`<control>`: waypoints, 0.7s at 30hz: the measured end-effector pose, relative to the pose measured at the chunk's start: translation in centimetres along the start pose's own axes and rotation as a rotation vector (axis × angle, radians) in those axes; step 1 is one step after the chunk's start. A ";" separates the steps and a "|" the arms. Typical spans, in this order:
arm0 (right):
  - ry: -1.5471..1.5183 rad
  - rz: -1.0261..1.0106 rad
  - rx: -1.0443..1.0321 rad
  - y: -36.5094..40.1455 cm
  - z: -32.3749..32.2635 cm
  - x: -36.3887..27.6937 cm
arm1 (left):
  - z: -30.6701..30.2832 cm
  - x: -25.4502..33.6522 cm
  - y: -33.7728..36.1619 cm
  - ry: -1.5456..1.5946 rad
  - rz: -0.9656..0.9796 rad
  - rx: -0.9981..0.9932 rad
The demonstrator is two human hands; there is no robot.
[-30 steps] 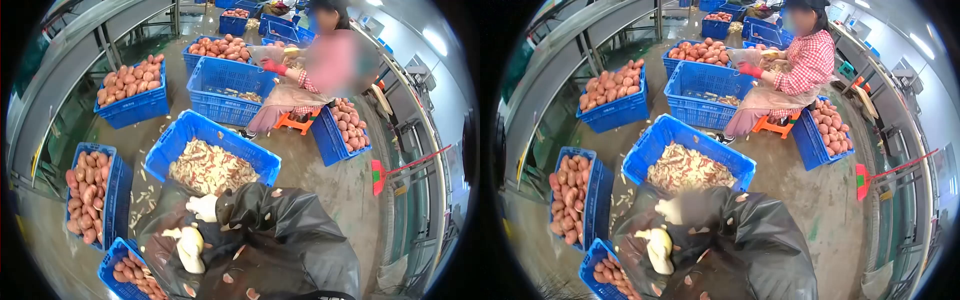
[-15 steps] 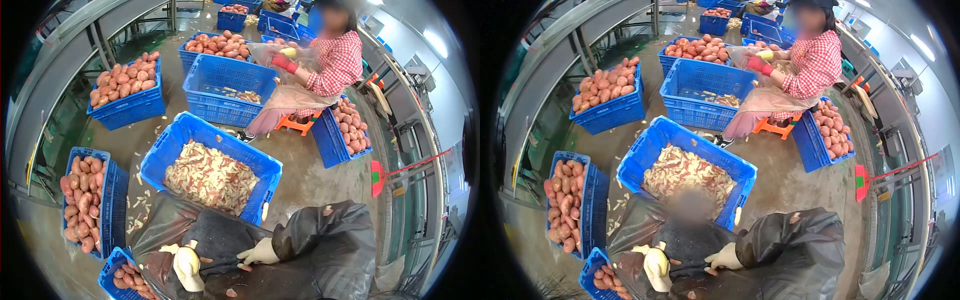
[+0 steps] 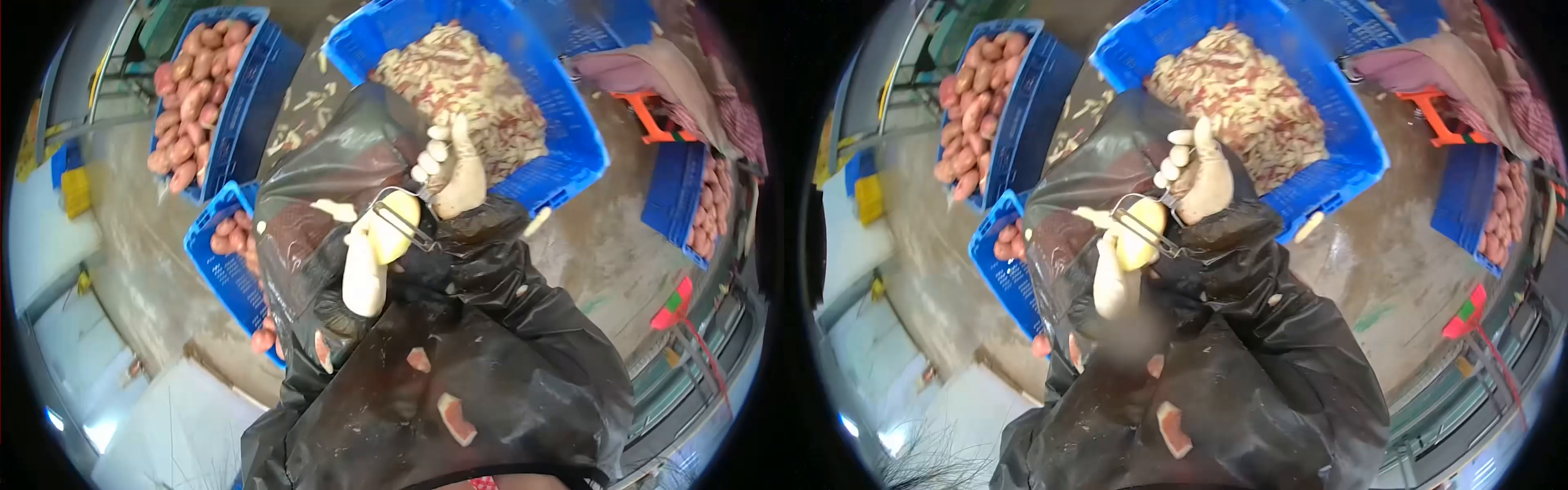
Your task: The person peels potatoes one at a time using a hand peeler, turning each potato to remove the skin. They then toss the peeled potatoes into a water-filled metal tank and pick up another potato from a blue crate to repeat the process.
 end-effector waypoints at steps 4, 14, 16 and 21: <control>0.181 0.006 0.058 1.7 1.6 0.5 | 2.7 4.3 0.9 -0.732 0.568 -0.109; 0.364 -0.146 -0.054 0.5 3.2 -0.4 | 3.8 6.2 -0.8 -0.621 0.285 -0.278; 0.149 -0.023 0.136 -3.9 -2.5 -2.3 | 2.8 5.8 -1.6 -0.917 0.388 -0.313; 0.281 -0.170 -0.142 1.4 3.7 0.1 | 5.5 7.0 -1.2 -0.542 0.209 -0.600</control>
Point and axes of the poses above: each hand's wrist, its own y-axis away from the middle knuckle, its own z-axis out of the palm, x = y × z, the point moved 7 cm from there along -y, towards the middle knuckle
